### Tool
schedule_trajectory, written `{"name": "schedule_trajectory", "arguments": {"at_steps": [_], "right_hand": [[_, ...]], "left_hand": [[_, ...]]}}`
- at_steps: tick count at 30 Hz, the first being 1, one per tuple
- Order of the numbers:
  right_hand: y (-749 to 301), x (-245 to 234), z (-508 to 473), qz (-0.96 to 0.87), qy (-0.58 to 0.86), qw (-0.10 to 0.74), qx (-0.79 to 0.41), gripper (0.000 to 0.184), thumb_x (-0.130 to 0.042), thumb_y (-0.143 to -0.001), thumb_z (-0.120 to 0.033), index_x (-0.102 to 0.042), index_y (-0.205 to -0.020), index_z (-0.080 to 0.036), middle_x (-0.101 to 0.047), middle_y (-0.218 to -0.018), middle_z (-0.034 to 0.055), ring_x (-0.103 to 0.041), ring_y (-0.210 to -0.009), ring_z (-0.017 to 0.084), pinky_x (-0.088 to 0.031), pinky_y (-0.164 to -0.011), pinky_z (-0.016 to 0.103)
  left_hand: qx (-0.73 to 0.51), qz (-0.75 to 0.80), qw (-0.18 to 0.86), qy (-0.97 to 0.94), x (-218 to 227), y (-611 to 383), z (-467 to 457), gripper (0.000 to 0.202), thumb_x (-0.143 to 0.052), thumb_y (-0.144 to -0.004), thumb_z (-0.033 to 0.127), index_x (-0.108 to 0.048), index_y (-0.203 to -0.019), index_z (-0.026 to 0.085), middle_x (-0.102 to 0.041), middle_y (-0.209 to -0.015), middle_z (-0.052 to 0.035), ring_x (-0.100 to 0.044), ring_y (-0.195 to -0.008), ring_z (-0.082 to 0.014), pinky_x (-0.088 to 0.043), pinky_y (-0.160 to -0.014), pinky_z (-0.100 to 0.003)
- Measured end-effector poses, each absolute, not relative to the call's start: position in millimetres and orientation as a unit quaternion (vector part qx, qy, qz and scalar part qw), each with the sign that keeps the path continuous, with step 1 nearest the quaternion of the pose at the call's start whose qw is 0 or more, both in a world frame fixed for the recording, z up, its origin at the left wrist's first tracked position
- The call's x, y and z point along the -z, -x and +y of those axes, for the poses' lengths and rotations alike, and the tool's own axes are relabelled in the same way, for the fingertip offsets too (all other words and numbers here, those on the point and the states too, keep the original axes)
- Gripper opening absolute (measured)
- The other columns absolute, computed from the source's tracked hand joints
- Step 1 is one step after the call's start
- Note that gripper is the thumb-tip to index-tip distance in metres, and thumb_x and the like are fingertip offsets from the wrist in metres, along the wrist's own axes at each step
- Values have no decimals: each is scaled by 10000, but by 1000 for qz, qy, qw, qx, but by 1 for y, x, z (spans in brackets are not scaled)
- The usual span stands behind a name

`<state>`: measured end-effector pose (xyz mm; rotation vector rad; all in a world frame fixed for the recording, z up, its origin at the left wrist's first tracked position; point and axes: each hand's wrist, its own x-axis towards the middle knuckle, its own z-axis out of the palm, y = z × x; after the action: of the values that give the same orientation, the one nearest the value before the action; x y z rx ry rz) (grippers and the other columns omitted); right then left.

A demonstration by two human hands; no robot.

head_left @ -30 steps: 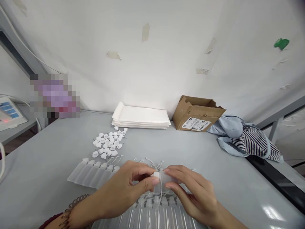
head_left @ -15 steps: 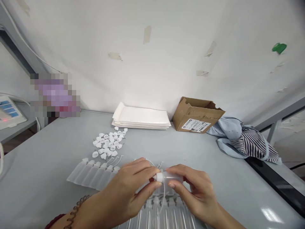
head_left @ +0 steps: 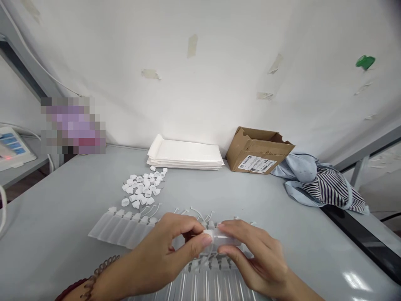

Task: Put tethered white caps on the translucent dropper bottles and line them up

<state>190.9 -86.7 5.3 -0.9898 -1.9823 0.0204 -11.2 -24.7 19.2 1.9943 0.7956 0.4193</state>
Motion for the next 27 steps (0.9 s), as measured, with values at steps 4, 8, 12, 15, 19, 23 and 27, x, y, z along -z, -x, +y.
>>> {"name": "schedule_trajectory", "arguments": {"at_steps": [4,8,12,15,19,23,27], "right_hand": [[-191,-5,-88,-801,397,447,-14,262,-543,-918,-187,-543,-1180,-177,-724,-838,66,-704,-729,175,-595,-636,245],[-192,-3,-87,-805,395,441,-34,256,-518,-927,-188,-538,-1183,-182,-722,-844,68,-698,-716,176,-579,-607,253],[-193,-2,-85,-808,401,421,-95,207,-517,-922,-200,-573,-1118,-163,-702,-778,57,-655,-612,158,-527,-517,248],[-195,-2,-82,-806,405,411,-133,194,-520,-918,-208,-587,-1093,-158,-658,-714,33,-595,-551,138,-482,-478,239],[-207,-1,-71,-810,430,381,-114,191,-511,-918,-173,-574,-1099,-169,-667,-816,59,-625,-651,149,-520,-559,246],[-232,4,-52,-786,507,352,-42,176,-469,-932,-188,-570,-1076,-171,-667,-859,74,-644,-685,157,-540,-606,264],[-256,14,-36,-745,598,294,-26,172,-469,-914,-227,-584,-1029,-173,-697,-906,92,-669,-787,200,-542,-701,325]], "left_hand": [[-263,261,338,-865,-9,16,-30,204,-460,-957,319,-581,-851,194,-644,-771,-6,-589,-720,-137,-465,-608,-196],[-336,189,247,-889,-7,18,-28,81,-471,-956,205,-536,-910,194,-634,-794,-14,-580,-723,-144,-480,-706,-244],[-329,131,193,-915,-9,15,-21,77,-471,-930,120,-534,-953,159,-616,-785,-35,-538,-709,-159,-464,-661,-276],[-312,114,162,-929,-9,14,-15,80,-470,-937,133,-550,-939,145,-613,-785,-41,-518,-703,-161,-451,-649,-288],[-274,176,99,-940,-5,20,-1,194,-487,-965,306,-582,-933,140,-627,-826,-59,-547,-753,-193,-450,-671,-316],[-184,351,-45,-917,1,35,20,268,-388,-967,232,-618,-854,154,-628,-844,-93,-574,-816,-259,-452,-694,-371],[-59,473,-118,-871,2,45,31,274,-388,-928,169,-646,-839,153,-642,-861,-122,-586,-854,-298,-462,-707,-397]]}}
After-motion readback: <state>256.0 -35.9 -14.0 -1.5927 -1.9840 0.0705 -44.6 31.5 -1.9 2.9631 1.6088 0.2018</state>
